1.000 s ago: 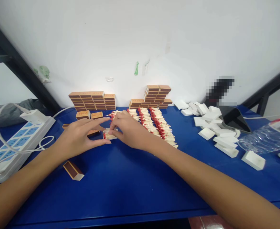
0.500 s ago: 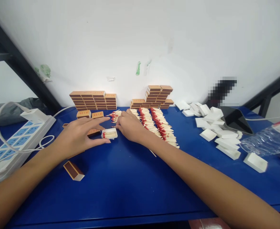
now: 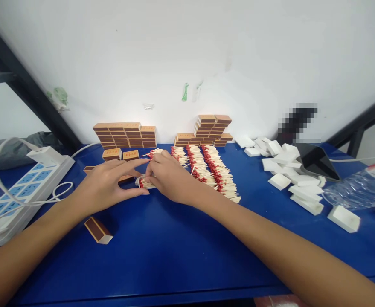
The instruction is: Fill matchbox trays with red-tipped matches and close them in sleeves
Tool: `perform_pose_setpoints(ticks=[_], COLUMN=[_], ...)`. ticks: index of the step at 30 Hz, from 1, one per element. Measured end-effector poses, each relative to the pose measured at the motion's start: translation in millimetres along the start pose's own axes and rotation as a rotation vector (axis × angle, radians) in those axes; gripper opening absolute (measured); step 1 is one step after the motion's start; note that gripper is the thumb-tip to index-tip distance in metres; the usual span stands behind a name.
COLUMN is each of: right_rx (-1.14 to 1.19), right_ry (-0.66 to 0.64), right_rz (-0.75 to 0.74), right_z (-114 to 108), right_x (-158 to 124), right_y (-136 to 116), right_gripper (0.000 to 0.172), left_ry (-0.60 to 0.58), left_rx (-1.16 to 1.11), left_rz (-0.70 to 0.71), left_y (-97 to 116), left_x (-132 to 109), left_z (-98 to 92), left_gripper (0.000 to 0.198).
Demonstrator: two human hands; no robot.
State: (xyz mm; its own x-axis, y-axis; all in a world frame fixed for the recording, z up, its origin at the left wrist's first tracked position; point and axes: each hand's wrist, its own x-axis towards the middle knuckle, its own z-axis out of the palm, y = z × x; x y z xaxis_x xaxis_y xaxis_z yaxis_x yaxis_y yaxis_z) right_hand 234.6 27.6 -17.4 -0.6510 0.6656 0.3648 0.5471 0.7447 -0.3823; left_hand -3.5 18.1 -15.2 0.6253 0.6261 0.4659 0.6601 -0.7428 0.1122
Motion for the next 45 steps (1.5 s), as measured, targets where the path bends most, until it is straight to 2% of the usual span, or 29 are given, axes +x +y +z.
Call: perform_pose_setpoints(ticks=[7, 12, 19, 36, 45], right_rx=[0.057, -0.037, -0.154, -0.179, -0.222], right_ry=[0.064, 0.167, 0.075, 0.103, 0.051], right_rz=[0.017, 0.081, 0.131, 0.139, 0.167], right_z=[-3, 3, 18, 21, 22], right_x=[-2, 9, 18, 16, 18], right_y=[14, 33, 46, 46, 43], right_gripper=[0.011, 0.012, 0.01, 0.009, 0.016], left_ry=[0.017, -0.027, -0.025, -0.032, -0.052], left_rx=[-0.041, -0.053, -0.032, -0.016, -0.013], left_rz=[-0.017, -0.047, -0.044, -0.038, -0.05], left_y=[-2, -2, -2, 0, 0], left_x=[0, -1, -1, 1, 1], left_z=[0.7, -0.7, -0.8, -2.0, -2.0], left_gripper=[0.074, 0.075, 0.074, 0.075, 0.074])
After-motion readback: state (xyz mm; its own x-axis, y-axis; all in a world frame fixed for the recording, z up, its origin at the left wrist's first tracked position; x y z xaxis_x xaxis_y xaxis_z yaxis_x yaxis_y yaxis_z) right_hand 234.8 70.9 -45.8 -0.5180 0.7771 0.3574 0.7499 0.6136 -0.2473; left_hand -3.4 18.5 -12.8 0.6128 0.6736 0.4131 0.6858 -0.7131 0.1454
